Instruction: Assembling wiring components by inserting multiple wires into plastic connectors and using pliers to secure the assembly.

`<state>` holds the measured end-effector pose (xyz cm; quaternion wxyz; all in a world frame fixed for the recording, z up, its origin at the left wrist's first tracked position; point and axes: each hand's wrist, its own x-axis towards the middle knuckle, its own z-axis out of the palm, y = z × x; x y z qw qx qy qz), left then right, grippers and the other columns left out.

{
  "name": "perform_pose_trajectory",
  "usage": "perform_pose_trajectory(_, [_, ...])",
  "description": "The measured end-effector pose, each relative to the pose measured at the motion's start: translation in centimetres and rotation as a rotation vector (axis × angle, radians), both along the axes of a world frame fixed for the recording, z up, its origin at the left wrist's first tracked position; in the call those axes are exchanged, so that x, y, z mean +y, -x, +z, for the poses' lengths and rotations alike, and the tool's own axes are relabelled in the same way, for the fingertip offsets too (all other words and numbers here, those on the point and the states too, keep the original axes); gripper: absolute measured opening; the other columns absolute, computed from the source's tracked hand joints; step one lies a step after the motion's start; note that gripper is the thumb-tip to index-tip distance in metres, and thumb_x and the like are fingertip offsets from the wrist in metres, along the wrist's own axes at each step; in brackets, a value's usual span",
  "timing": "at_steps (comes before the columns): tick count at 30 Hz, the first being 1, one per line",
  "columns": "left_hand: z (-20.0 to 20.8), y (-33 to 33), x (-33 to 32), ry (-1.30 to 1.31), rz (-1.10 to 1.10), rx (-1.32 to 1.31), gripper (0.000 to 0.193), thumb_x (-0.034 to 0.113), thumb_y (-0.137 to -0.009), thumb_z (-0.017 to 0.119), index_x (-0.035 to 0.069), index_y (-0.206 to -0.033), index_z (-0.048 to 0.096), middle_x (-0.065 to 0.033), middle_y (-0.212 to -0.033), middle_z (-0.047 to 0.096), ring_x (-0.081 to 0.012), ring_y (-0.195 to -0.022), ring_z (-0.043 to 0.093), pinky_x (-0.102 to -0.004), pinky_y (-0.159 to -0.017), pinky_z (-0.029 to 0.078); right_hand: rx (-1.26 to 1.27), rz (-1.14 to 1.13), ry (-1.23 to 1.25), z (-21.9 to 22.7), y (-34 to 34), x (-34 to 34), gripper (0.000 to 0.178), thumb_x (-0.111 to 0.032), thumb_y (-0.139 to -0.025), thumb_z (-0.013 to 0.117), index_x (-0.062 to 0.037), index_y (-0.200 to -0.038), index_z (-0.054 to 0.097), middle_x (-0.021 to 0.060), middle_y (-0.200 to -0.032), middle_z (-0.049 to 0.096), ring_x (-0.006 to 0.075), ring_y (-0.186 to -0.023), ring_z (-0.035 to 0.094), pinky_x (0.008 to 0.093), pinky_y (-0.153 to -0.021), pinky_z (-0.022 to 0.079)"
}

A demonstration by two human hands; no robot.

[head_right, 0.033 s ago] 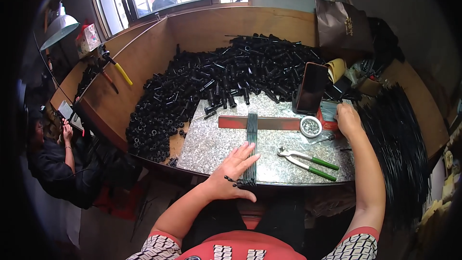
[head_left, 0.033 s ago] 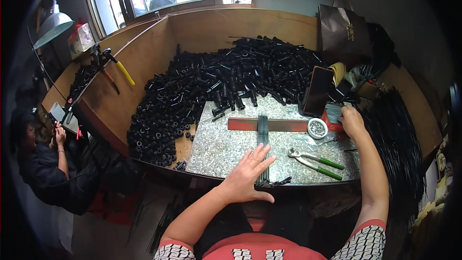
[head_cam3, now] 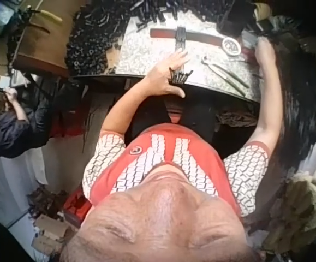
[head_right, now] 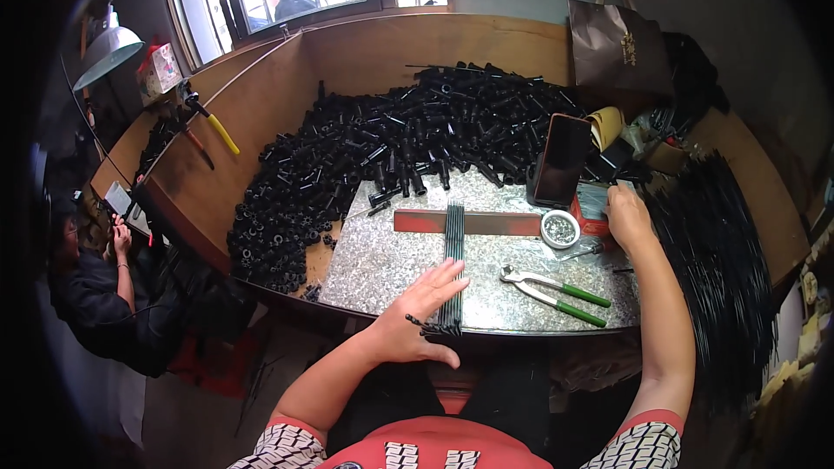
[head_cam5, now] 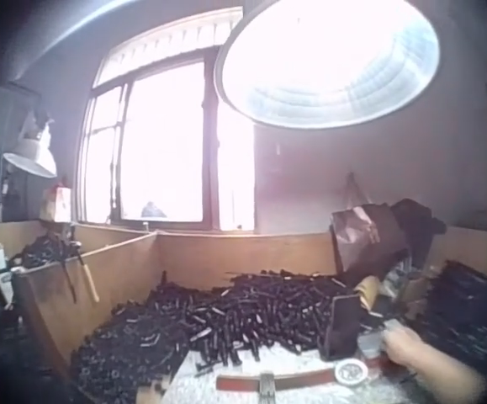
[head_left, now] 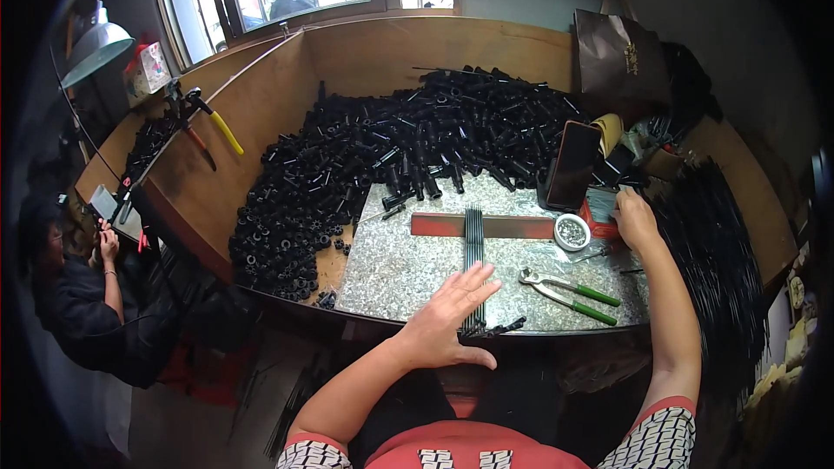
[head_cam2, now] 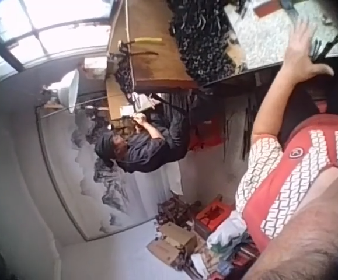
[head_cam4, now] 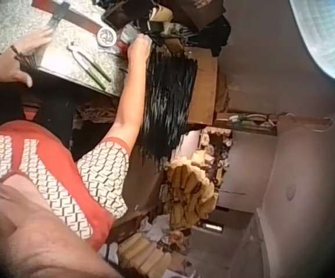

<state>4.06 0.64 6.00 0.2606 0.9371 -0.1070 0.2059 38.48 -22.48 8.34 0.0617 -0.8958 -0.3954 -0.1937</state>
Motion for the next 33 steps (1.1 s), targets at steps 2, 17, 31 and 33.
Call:
perform_pose_trajectory(2, [2.7,0.3,-0.4,0.475,-0.276,-0.022,0.093,0.040,-0.059,0.084,0.002,-0.134,0.046,-0.0212,-0.139,0.043,-0.0336,-0.133,0.037,-0.0447,-0.109,0.029,-0.002,0.003,-0.187,0.8,1.6,0.2,0.014,0.000,-0.076,0.063,-0.0001,-0.085,0.052,0.0188,-0.087,0.056,0.0374,-0.085,0.057,0.0454,-0.072,0.046])
perform_pose_trajectory(17, [9.1,0.3,-2.4,0.557,-0.200,-0.275,0.015,-0.001,-0.081,0.068,-0.003,-0.096,0.067,-0.0129,-0.088,0.071,-0.0187,-0.083,0.070,-0.0265,-0.074,0.055,0.060,0.822,-0.394,10.2,22.3,1.5,0.034,0.014,-0.075,0.056,0.0001,-0.107,0.056,0.0145,-0.088,0.059,0.0241,-0.066,0.063,0.0310,-0.055,0.051])
perform_pose_trajectory(31, [8.5,0.7,-2.4,0.533,-0.129,-0.309,0.012,-0.001,-0.082,0.068,-0.004,-0.094,0.068,-0.0120,-0.087,0.071,-0.0155,-0.080,0.069,-0.0245,-0.073,0.055,-0.047,0.819,-0.334,10.6,23.8,1.4,0.038,0.009,-0.072,0.062,-0.0037,-0.107,0.062,0.0104,-0.082,0.060,0.0226,-0.061,0.063,0.0314,-0.049,0.050])
perform_pose_trajectory(33, [8.3,0.7,-2.4,0.553,-0.133,-0.292,0.012,-0.001,-0.082,0.068,-0.004,-0.094,0.068,-0.0121,-0.087,0.071,-0.0154,-0.081,0.069,-0.0245,-0.074,0.055,-0.052,0.823,-0.333,10.7,23.8,1.5,0.037,0.008,-0.072,0.062,-0.0036,-0.107,0.062,0.0103,-0.082,0.060,0.0226,-0.061,0.063,0.0314,-0.049,0.050])
